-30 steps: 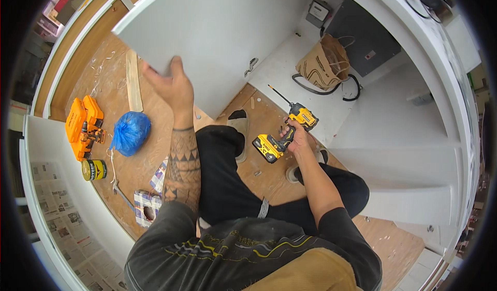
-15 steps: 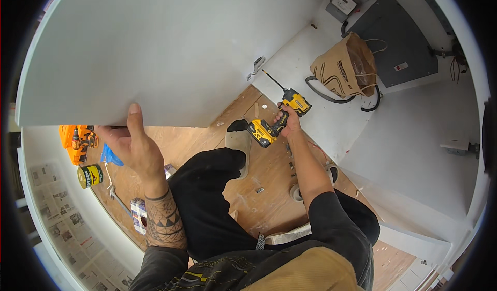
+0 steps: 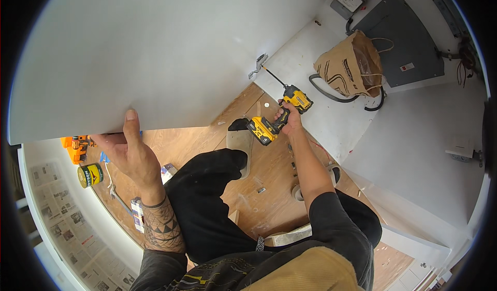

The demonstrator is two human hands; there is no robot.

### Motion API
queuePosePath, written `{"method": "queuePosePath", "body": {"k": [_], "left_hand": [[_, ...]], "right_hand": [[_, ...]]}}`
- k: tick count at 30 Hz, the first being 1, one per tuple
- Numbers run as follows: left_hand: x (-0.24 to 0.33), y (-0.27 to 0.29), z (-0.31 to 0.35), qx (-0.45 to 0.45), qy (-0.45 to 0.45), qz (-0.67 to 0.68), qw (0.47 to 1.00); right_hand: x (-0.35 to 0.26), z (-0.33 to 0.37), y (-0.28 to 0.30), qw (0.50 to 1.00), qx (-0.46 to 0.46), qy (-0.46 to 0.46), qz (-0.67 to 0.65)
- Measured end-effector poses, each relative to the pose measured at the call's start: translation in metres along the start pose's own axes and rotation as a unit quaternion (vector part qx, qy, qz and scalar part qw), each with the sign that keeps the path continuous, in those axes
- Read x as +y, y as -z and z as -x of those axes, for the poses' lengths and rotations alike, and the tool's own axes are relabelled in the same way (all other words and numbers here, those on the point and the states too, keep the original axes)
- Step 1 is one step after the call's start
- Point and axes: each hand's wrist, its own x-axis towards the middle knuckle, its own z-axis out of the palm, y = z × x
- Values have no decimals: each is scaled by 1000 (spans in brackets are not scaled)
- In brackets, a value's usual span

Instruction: Installing white cabinet doors onto a wooden frame using a power drill and hinges.

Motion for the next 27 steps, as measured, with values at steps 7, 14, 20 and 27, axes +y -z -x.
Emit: {"method": "queuePosePath", "body": {"k": [7, 14, 20, 27], "left_hand": [[1, 1, 0, -4, 0, -7, 1000], [1, -1, 0, 1, 3, -2, 1000], [0, 0, 1, 3, 5, 5, 1000], [3, -3, 2, 6, 19, 3, 1000]], "right_hand": [[-1, 2, -2, 1000, 3, 2, 0], [-3, 2, -1, 1000, -1, -3, 0], [0, 3, -2, 1000, 0, -14, 11], [-4, -5, 3, 1000, 14, -17, -13]]}}
